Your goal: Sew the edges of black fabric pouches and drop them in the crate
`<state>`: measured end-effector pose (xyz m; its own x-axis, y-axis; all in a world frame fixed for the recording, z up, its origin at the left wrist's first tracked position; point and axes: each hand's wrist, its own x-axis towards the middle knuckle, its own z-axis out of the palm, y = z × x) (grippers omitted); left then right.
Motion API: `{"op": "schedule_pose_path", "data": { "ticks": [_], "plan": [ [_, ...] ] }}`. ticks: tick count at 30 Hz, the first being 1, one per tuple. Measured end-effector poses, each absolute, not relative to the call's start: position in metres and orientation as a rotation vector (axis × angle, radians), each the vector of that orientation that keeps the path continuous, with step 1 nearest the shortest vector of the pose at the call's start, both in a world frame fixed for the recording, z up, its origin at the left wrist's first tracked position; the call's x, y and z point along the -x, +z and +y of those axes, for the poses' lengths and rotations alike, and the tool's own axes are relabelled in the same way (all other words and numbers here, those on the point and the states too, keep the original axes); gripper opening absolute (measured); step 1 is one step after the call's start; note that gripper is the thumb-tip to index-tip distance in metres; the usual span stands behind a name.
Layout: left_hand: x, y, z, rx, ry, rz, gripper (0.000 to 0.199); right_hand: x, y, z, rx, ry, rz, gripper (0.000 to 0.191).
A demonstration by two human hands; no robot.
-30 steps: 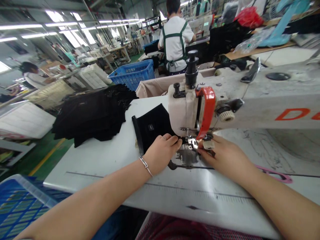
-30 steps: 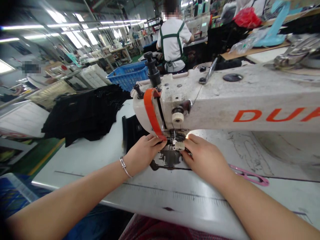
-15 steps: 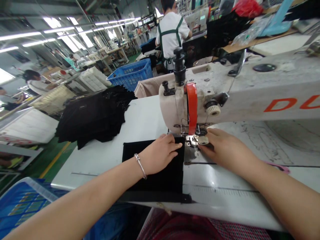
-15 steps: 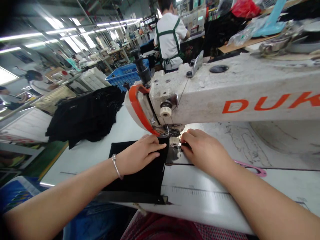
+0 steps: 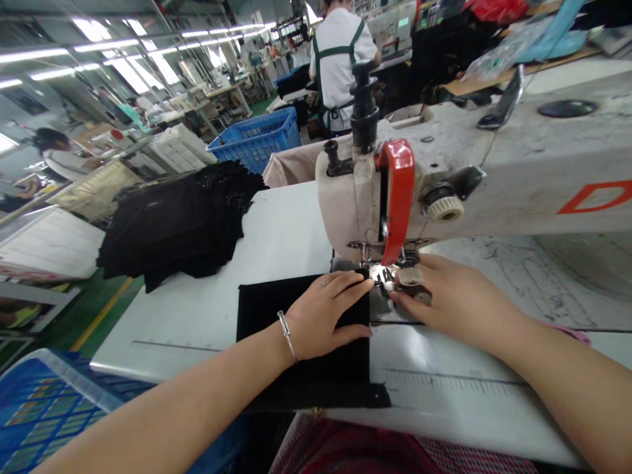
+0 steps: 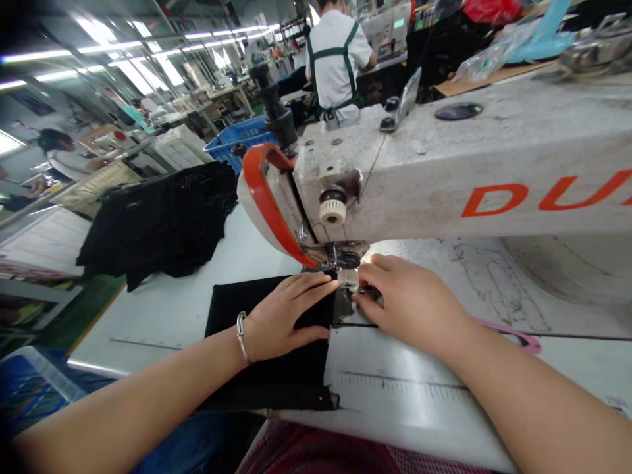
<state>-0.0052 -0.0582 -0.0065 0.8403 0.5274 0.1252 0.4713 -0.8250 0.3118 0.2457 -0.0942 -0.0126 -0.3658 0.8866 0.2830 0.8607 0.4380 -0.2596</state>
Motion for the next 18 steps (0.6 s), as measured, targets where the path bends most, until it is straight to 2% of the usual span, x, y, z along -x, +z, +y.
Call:
{"op": "schedule_pose_path", "data": {
  "ticks": [2, 4, 8, 14, 18],
  "plan": [
    [0.007, -0.001, -0.051, -2.786, 0.252, 0.702, 0.061, -0.248, -0.015, -0.092, 1.462, 0.103, -2.293, 0.021],
    [0.004, 0.006, -0.05, -2.821, 0.198, 0.701, 0.052, -0.251, -0.017, -0.09, 1.482, 0.091, -2.282, 0.027],
    [-0.012, 0.017, -0.066, -2.867, 0.128, 0.902, 0.043, -0.253, -0.018, -0.087, 1.523, 0.061, -2.283, 0.03],
    [-0.003, 0.007, -0.046, -2.873, 0.035, 0.793, 0.061, -0.253, -0.01, -0.089, 1.499, 0.151, -2.119, 0.015],
    [0.011, 0.0, -0.015, -2.778, 0.135, 0.629, 0.064, -0.253, -0.008, -0.09, 1.487, 0.07, -1.966, 0.019]
  ]
}}
